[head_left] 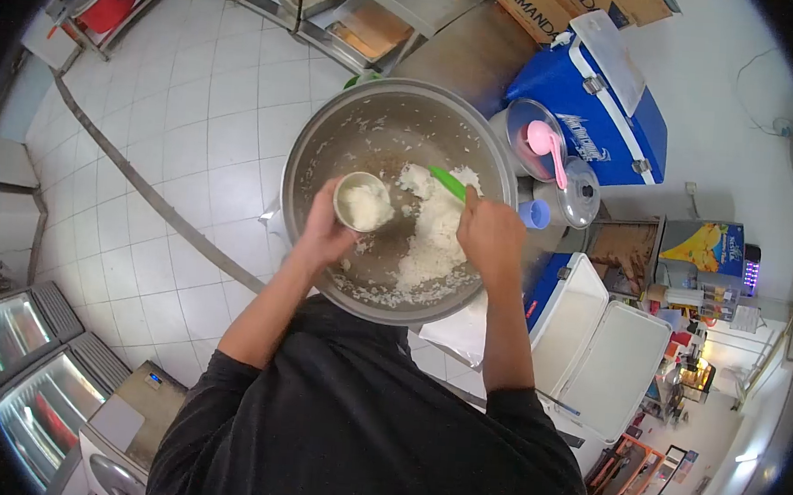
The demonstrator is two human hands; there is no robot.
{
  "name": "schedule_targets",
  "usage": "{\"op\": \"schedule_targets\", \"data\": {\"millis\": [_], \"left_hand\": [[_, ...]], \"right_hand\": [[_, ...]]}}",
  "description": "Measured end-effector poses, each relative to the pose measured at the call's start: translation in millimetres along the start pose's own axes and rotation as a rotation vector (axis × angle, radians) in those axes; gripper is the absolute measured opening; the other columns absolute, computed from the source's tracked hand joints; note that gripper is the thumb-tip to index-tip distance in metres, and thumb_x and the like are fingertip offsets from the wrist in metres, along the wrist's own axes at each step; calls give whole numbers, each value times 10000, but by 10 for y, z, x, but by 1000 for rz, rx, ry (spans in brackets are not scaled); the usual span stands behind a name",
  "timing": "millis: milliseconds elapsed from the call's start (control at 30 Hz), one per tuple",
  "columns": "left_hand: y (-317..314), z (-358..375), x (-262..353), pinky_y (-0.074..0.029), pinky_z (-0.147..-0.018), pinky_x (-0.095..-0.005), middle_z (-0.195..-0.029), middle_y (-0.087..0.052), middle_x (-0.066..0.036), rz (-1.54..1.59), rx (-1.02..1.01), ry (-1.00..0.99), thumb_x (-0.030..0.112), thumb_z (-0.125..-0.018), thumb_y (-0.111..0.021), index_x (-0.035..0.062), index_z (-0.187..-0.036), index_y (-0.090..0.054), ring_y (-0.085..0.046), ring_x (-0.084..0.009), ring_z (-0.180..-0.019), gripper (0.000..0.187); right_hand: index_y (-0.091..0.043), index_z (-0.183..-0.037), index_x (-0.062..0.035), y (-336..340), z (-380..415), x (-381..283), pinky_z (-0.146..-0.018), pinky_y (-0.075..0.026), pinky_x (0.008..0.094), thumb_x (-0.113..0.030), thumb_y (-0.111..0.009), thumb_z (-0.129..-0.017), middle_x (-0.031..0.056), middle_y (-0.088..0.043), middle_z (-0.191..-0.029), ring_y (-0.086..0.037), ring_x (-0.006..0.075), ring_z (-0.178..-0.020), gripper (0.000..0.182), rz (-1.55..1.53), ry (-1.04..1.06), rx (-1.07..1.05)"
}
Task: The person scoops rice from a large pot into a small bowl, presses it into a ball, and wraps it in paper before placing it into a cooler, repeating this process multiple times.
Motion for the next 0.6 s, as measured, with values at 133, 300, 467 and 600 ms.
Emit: {"op": "schedule_targets", "data": {"millis": [133,300,467,600], "left_hand": [[-41,161,170,-525,-1027,-457,-1239,-675,-104,35,11,-24,357,-1062,-408,73,-1253,-615,-647,-274,-1175,400],[105,279,298,-530,-991,-417,-1194,-691,-72,72,-42,-93,348,-1069,-417,86,-1210,-627,-660,-237,-1127,364],[65,551,420,-532,-970,-410,-1156,-702,-68,94,-12,-137,348,-1065,-429,85,-1187,-639,-672,-237,-1084,358],[45,681,476,-528,-979,-422,-1181,-699,-86,105,-36,-118,362,-1064,-429,73,-1216,-637,-670,-253,-1096,387]], "right_hand": [[-740,-924,-16,-1237,-931,295,-662,-570,480,-135,-533,-919,214,-728,-863,-733,357,-796,239,64,31,133],[-747,-836,-18,-1974,-732,-37,-683,-580,482,-117,-547,-898,201,-736,-866,-728,380,-794,232,-50,102,3],[-747,-872,-13,-1830,83,-355,-704,-577,486,-135,-590,-858,204,-729,-849,-728,367,-785,199,-58,320,-256],[-768,-968,-62,-1675,-357,-259,-741,-567,486,-143,-623,-816,229,-721,-886,-718,371,-844,224,-64,304,-308]]}}
Point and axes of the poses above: each hand's wrist, its own z-axis away from the middle knuckle, its own y-axis out of the back of the hand, x = y × z, the point moved 5 cm from there along -z, towards the middle knuckle
